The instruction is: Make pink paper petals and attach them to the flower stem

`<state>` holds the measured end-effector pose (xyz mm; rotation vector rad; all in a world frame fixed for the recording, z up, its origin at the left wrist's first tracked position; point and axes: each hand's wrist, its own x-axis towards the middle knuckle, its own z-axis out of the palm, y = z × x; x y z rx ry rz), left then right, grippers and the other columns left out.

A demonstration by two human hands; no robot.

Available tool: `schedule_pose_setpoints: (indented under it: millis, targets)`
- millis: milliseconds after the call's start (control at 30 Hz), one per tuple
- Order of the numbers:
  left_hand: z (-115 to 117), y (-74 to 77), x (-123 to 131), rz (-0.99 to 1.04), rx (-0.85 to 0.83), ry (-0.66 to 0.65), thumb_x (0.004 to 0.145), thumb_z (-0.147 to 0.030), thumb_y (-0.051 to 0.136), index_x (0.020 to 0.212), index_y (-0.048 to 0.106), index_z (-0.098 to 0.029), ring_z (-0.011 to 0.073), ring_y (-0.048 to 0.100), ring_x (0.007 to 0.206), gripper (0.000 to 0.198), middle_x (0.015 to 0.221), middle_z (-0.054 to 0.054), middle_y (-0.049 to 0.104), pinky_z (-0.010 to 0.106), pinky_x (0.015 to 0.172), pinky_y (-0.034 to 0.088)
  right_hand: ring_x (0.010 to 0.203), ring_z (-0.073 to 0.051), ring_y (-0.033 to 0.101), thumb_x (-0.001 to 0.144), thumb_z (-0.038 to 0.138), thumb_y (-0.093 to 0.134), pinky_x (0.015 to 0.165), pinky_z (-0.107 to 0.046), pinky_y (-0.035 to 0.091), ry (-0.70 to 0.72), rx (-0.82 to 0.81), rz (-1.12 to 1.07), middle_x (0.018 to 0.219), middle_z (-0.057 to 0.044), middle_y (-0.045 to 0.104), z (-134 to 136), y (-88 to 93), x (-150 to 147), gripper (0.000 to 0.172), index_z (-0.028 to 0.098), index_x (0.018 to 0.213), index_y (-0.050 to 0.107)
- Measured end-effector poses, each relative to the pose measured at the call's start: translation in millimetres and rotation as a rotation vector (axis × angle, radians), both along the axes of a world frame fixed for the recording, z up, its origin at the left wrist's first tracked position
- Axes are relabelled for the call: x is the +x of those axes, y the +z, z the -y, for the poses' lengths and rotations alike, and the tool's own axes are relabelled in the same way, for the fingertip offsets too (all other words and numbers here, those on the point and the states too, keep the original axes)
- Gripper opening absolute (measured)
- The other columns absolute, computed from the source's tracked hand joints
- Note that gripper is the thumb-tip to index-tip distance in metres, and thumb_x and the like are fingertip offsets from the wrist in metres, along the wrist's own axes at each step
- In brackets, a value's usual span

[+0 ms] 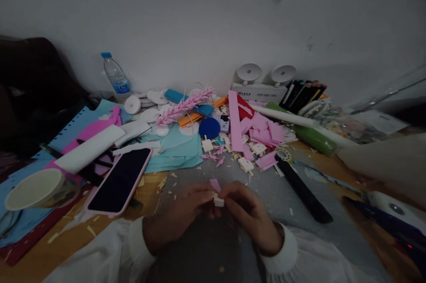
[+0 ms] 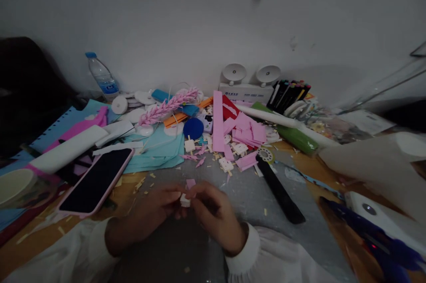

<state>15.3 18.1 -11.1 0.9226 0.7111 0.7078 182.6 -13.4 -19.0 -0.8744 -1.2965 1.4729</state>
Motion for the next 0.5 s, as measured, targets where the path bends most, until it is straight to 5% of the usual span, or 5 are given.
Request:
schedule_pose_setpoints:
  millis: [300,500]
  targets:
    - [1.7,11.6,-4.1,-0.329,0.271,0.004,0.078,-0.034,0.065,0.081,0.067,-0.018,0.0132,0.055,0.07,0.017,0.075,-0.001,0.063,0.024,0.065,0.045,0.046,-0.006,0.036,0.085,0.05,0.06,0.041,-0.017,0.025,-0.065,-0.063,0.019,0.06,0.006,0.049,0.2,-0.7,-6.4,0.033,0.022,0.1,0.051]
    - [2.9,7.5,-5.1,-0.466,0.394,0.027,0.081,-0.034,0.06,0.091,0.068,-0.021,0.0197,0.062,0.089,0.018,0.093,0.003,0.07,0.03,0.081,0.049,0.047,-0.007,0.035,0.083,0.05,0.063,0.041,-0.018,0.024,-0.17,-0.048,0.07,0.058,0.006,0.045,-3.6,-15.6,-13.4,0.032,0.019,0.079,0.052]
